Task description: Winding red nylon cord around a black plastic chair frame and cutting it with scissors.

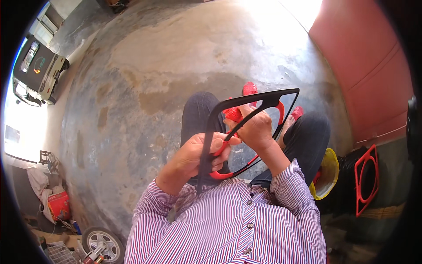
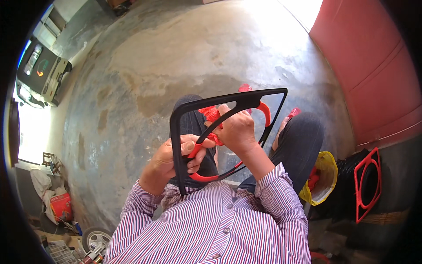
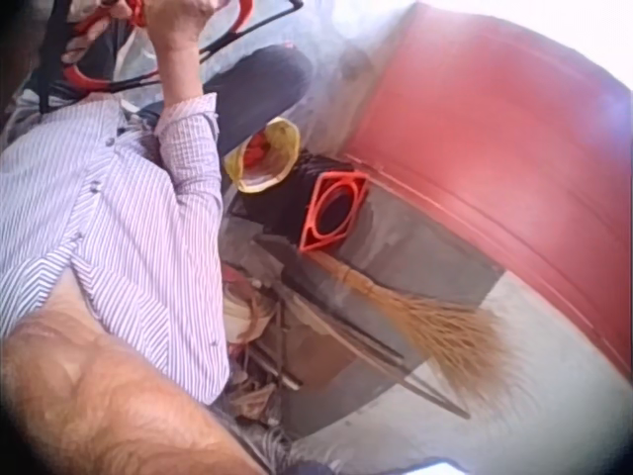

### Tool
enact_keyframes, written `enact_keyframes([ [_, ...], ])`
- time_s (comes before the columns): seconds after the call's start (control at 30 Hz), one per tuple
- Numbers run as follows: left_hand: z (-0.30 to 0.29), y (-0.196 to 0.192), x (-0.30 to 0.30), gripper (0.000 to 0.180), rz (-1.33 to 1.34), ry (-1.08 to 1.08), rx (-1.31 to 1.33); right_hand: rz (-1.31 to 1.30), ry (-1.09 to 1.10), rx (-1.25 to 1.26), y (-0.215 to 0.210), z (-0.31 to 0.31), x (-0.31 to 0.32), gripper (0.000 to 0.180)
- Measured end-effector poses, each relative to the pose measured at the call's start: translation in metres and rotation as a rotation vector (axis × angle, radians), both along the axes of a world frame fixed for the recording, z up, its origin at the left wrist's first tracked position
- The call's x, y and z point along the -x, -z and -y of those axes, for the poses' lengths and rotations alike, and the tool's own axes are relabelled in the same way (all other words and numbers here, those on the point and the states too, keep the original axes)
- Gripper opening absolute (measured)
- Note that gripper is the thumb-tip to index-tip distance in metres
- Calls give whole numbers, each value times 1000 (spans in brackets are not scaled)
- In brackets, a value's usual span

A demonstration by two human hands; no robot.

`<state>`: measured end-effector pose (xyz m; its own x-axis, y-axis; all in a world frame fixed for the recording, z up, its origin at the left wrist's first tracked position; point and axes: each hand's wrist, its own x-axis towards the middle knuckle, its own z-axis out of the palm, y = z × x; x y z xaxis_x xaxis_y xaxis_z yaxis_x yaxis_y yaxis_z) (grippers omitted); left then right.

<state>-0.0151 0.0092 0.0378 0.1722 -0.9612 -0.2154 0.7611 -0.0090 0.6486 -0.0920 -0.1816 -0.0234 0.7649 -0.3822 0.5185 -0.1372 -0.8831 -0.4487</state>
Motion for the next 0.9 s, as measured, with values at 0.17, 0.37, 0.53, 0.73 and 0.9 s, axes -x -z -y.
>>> enact_keyframes([
  [0.17,6,5,6,35,39,-223,-71,170,-94,-333,-3,3,-5,42],
  [0.37,10,17,0,53,-71,-142,-74,302,-506,-1567,-1,6,12,43],
  [0.53,20,19,2,84,-278,-34,-79,270,-725,-1763,-9,7,25,52],
  [0.73,26,31,6,51,-442,-110,-85,412,-863,-1882,-13,13,33,55],
  [0.9,25,27,10,32,-159,-286,-136,238,-415,-1630,11,23,40,34],
])
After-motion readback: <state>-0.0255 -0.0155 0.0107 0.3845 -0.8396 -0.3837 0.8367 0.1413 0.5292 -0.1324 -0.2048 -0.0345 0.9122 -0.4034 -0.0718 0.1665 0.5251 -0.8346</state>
